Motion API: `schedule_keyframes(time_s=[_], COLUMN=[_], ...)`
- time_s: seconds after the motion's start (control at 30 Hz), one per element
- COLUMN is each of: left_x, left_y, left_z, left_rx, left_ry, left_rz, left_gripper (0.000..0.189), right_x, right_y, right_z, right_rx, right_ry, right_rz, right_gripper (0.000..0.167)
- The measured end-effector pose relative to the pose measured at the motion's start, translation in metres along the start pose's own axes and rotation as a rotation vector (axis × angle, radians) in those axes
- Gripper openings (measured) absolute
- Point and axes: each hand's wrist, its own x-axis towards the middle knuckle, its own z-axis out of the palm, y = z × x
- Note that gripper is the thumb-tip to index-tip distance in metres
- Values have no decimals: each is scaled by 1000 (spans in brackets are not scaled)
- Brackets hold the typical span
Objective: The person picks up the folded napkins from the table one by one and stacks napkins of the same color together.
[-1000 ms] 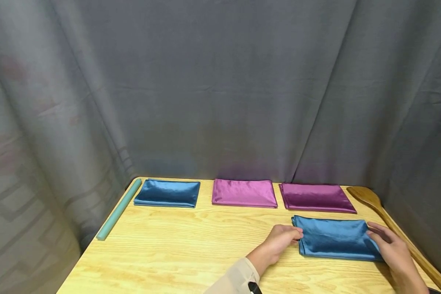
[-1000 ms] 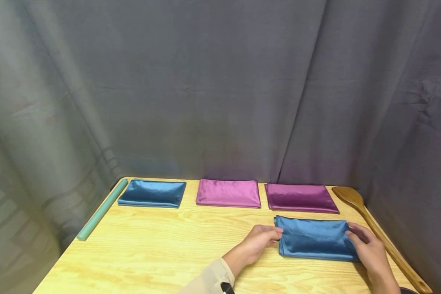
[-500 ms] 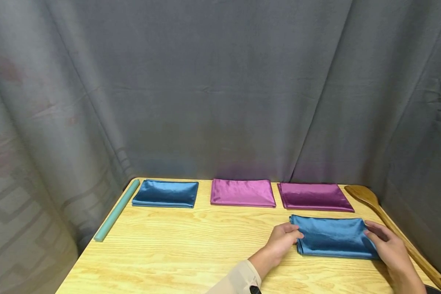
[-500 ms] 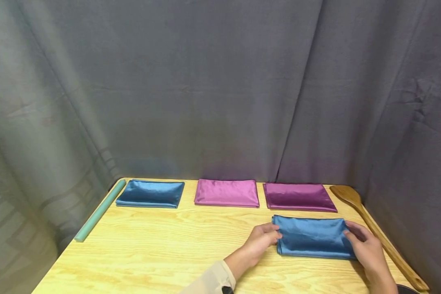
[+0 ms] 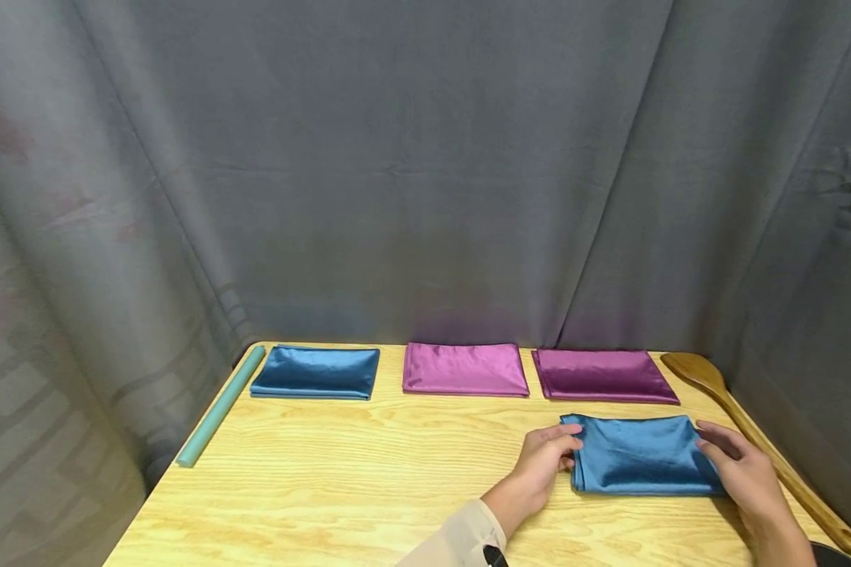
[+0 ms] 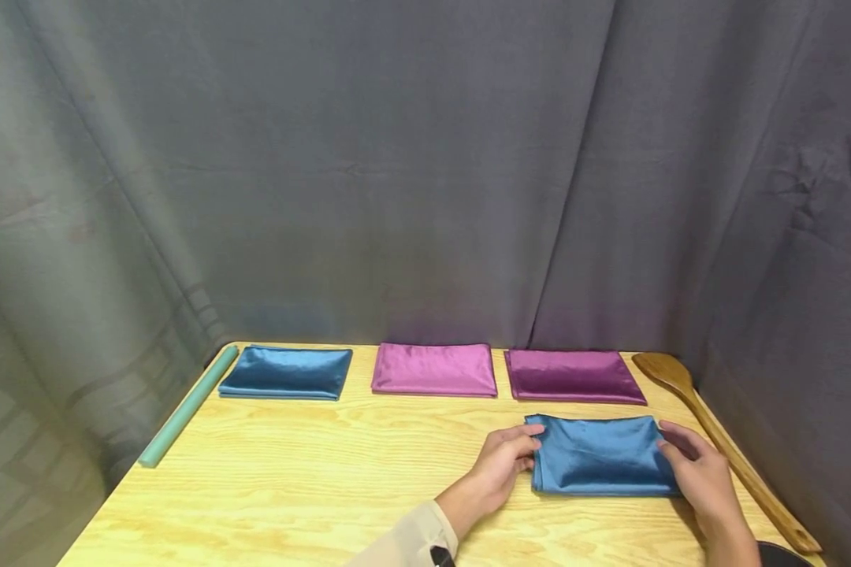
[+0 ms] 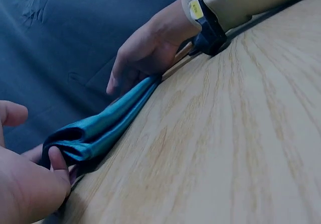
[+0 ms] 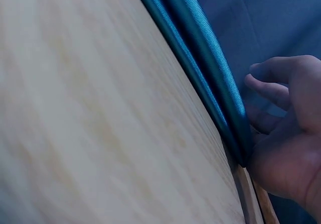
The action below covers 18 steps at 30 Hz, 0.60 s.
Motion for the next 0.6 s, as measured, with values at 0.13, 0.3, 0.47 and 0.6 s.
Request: schedule_keyframes(time_s=[0.13,0.3,0.47,0.6], left_x=[0,-5,-7,-7], left_y=[2,8,8,8], left_z=[0,0,-3,-5], left_rx=[90,271,298,339], left_ry=[-6,-17,-94,-98], left_rz=[1,66,122,171], left_gripper=[32,32,40,47], right_x=[1,2,1,1], right_y=[0,0,2,2], right_z=[0,0,-1,0], right_rx=[-23,-62,-95,-135], right_ry=[-12,-12,-7,-8], right_rz=[10,1,-47,-79], right_gripper=[52,48,39,38])
